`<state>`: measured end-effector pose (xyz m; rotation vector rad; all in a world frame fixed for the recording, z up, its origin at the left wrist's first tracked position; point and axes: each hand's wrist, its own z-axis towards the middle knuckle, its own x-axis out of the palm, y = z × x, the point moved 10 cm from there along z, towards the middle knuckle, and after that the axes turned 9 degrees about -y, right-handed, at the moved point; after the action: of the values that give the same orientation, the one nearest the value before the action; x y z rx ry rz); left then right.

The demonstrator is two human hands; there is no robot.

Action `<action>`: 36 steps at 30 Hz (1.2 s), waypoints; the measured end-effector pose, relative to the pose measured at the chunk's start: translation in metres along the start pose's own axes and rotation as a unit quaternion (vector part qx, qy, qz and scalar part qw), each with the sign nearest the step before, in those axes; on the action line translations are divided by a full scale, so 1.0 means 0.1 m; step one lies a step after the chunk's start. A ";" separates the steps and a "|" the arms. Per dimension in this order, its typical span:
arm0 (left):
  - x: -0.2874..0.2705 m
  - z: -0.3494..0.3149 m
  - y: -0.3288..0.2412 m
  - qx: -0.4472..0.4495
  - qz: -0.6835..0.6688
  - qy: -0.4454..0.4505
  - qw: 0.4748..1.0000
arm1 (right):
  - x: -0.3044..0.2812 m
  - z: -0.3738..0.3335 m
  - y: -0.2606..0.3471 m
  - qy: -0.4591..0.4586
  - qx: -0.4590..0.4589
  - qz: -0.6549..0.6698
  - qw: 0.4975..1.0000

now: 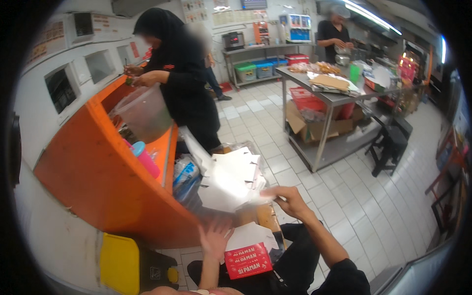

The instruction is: The person sits on the floor and assembles red and white cardboard boxes by folding the flat pieces into shape. They repeatedly pick up a flat box, fold the sides and flaps, and place the finished box on a growing stack.

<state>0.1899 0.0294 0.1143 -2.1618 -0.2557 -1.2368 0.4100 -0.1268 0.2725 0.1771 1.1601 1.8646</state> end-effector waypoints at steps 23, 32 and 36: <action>1.17 -0.45 -1.20 0.440 0.482 -0.079 0.754 | 0.52 -1.33 0.89 0.399 -0.202 -0.327 0.832; 1.71 -0.98 -0.34 0.630 0.538 0.180 0.530 | 1.12 -0.74 0.45 0.020 0.117 0.532 0.838; 1.87 -1.13 -0.03 0.617 0.655 0.251 0.358 | 0.87 -0.55 0.18 -0.103 0.266 0.636 0.717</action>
<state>0.2090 -0.0616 0.3118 -0.0930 0.5925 -0.2203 0.3189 -0.0999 0.2290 1.8767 1.5260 2.3842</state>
